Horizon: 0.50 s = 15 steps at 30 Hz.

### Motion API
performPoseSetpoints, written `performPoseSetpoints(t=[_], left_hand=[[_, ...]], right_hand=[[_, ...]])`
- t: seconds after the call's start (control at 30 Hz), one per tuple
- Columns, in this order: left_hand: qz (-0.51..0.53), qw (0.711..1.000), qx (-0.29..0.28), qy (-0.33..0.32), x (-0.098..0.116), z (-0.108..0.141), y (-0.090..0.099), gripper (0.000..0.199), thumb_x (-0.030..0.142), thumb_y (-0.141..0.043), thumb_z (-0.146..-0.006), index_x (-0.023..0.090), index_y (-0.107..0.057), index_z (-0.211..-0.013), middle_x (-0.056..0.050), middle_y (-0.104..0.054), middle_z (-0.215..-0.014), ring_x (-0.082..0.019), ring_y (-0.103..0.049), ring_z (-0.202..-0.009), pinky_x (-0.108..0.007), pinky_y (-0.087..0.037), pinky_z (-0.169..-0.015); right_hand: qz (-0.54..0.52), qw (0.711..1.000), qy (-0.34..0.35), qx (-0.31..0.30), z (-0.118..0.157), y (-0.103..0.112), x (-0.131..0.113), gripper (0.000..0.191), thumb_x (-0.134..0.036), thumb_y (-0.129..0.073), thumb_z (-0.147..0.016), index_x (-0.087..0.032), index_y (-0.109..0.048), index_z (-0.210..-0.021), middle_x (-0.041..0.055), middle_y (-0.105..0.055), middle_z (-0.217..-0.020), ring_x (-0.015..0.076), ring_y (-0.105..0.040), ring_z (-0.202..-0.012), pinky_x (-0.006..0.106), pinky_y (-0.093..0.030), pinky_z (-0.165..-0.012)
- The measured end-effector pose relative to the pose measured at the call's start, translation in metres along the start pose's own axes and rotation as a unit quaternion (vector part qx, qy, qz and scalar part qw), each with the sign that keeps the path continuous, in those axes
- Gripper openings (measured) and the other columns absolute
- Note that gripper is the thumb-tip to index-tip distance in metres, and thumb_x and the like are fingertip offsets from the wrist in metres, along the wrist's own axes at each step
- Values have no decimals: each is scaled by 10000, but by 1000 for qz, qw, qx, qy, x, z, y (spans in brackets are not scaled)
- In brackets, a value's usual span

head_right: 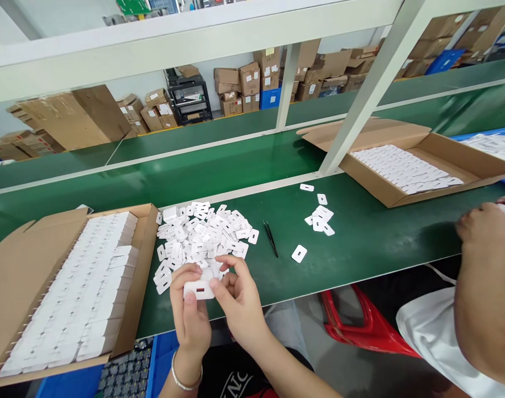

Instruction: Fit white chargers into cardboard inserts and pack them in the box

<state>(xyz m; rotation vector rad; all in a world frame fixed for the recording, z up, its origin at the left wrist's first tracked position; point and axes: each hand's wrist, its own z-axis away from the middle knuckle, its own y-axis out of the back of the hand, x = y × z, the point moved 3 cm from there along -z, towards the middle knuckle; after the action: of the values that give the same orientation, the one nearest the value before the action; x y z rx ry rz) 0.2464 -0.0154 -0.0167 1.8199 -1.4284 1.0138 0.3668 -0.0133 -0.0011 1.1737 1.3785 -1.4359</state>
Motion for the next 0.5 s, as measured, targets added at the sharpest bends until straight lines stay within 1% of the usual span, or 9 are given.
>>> performPoseSetpoints(t=[0.1, 0.13, 0.2, 0.27, 0.33, 0.43, 0.5], left_hand=[[25, 999, 19, 23, -3, 1, -1, 251, 291, -367, -1060, 237, -599, -1139, -87, -525, -1180, -222, -529, -1127, -368, -505, -939], [25, 999, 21, 26, -3, 2, -1, 252, 298, -369, -1061, 237, -600, -1142, -89, -529, -1183, -223, -532, -1134, -369, -509, -942], [17, 999, 19, 29, -3, 4, -1, 256, 301, -370, -1063, 237, -602, -1150, -92, -540, -1189, -223, -539, -1150, -376, -509, -963], [7, 999, 9, 33, -5, 6, 0, 267, 302, -376, -1063, 241, -607, -1181, -98, -547, -1209, -228, -540, -1179, -390, -505, -989], [-3, 999, -14, 40, -7, 6, 2, 303, 331, -377, -1063, 251, -619, -1226, -109, -534, -1268, -245, -529, -1227, -417, -505, -1012], [-30, 997, -59, 45, -8, 2, 9, 453, 494, -314, -1062, 274, -652, -1270, -116, -467, -1367, -289, -485, -1297, -483, -484, -1054], [-59, 993, -82, 54, -7, -3, 15, 582, 612, -252, -1040, 286, -653, -1306, -118, -455, -1338, -300, -487, -1275, -497, -491, -1041]], right_hand=[[-30, 997, -35, -67, -1, -2, 11, 442, -596, -556, -974, -232, -664, -1201, 50, -623, -983, 148, -598, -721, 289, -554, -646], [-32, 995, -37, -88, -1, -3, 13, 455, -604, -564, -968, -229, -662, -1207, 57, -645, -984, 171, -628, -785, 306, -568, -699], [-34, 992, -42, -110, -1, -6, 15, 439, -575, -644, -931, -232, -658, -1206, 68, -687, -1014, 209, -666, -903, 333, -579, -793], [-40, 992, -46, -107, -1, -8, 15, 401, -521, -714, -895, -232, -663, -1169, 73, -708, -1057, 223, -681, -959, 347, -578, -853], [-43, 994, -35, -92, -3, -6, 14, 358, -494, -724, -890, -225, -670, -1120, 71, -709, -1049, 220, -679, -948, 343, -576, -853], [-20, 997, 7, -74, -5, 0, 11, 324, -464, -713, -898, -225, -672, -1114, 63, -683, -1021, 212, -654, -924, 334, -564, -826], [16, 997, 31, -73, -7, 4, 9, 319, -439, -712, -901, -231, -674, -1139, 64, -664, -1030, 215, -637, -929, 340, -554, -822]])
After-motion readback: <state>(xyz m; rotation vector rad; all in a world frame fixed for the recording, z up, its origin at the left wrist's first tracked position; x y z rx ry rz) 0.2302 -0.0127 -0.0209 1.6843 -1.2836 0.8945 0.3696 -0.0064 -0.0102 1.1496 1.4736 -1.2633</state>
